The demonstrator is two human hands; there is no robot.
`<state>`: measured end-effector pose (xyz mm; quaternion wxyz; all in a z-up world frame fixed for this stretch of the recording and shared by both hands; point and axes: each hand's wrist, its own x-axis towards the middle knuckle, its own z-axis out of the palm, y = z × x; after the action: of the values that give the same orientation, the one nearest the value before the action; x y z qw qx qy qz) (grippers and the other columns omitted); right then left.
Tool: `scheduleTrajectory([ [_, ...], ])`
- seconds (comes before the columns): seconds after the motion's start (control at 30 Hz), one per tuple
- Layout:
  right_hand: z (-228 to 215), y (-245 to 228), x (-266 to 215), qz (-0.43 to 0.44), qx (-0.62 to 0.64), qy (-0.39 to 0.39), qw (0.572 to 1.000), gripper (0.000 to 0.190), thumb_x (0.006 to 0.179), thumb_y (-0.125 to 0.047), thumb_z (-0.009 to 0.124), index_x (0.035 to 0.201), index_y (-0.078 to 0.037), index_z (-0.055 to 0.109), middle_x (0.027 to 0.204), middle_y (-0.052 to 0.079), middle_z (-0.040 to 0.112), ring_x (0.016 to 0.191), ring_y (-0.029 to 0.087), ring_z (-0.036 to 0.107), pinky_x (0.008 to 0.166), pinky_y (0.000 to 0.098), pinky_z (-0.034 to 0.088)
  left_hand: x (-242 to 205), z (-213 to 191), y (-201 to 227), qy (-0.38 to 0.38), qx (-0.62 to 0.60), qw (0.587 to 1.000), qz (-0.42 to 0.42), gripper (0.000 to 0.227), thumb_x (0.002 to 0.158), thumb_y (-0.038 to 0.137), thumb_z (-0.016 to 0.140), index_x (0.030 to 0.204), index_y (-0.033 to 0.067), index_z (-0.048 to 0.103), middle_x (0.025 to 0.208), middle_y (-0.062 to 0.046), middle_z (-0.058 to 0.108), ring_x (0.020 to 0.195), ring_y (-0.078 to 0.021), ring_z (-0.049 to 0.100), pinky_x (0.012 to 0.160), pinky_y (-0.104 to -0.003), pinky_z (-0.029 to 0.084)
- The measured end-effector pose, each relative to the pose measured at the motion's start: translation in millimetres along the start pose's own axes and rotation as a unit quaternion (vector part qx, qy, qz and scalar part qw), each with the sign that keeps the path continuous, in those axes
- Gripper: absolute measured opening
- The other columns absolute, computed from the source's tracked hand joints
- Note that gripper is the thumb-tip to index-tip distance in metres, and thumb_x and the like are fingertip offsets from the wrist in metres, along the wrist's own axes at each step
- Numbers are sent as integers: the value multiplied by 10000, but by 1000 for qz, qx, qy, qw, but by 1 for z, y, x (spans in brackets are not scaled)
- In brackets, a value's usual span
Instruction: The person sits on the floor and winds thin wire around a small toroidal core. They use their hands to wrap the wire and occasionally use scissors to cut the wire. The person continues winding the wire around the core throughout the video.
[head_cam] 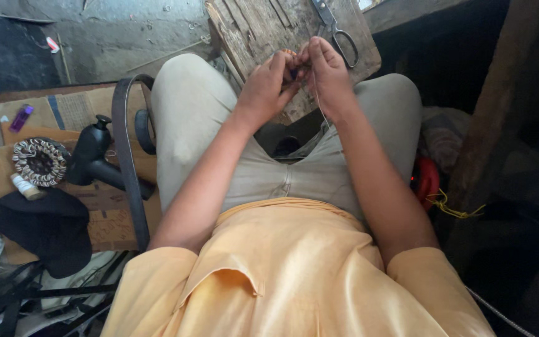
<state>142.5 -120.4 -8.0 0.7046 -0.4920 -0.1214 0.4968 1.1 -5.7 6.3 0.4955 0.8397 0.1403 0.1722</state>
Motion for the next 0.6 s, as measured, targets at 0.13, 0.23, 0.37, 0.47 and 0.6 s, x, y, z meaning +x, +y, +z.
scheduleTrajectory([
  [0.13, -11, -21, -10, 81, -97, 53, 991, 258, 1088, -350, 558, 995, -118, 625, 846, -44, 590, 726, 72, 547, 637, 246, 433, -1, -4, 5, 24, 50, 995, 80, 267, 873, 115, 777, 1081, 64, 618, 1086, -160, 672, 1016, -397, 658, 863, -456, 536],
  [0.23, -34, -52, -30, 150, -164, 29, 974, 296, 1102, -377, 598, 959, -119, 618, 748, -59, 551, 637, 67, 505, 582, 248, 408, 1, -6, 6, 11, 49, 998, 45, 143, 950, 134, 739, 996, 36, 645, 1035, -155, 677, 986, -377, 664, 845, -465, 532],
  [0.37, -58, -93, -59, 128, -432, 39, 892, 285, 1092, -385, 651, 1055, -103, 665, 789, -55, 576, 689, 102, 509, 614, 286, 409, 3, -7, 5, -4, 61, 997, 37, 143, 967, 151, 722, 990, 34, 644, 1008, -161, 680, 988, -377, 657, 846, -473, 525],
  [0.47, -45, -106, -83, -33, -745, 91, 660, 264, 963, -333, 758, 1087, -101, 740, 932, 31, 671, 864, 251, 618, 762, 449, 449, 2, -7, 5, 0, 63, 997, 55, 144, 966, 141, 718, 1007, 26, 641, 1011, -171, 674, 994, -388, 649, 846, -474, 522],
  [0.6, -4, -113, -132, -211, -890, 99, 392, 279, 794, -297, 787, 1061, -218, 777, 1114, 94, 696, 1108, 310, 629, 935, 455, 440, 3, -7, 4, 5, 44, 997, 68, 126, 978, 131, 702, 1034, 33, 646, 1041, -159, 686, 1013, -377, 658, 861, -461, 532],
])
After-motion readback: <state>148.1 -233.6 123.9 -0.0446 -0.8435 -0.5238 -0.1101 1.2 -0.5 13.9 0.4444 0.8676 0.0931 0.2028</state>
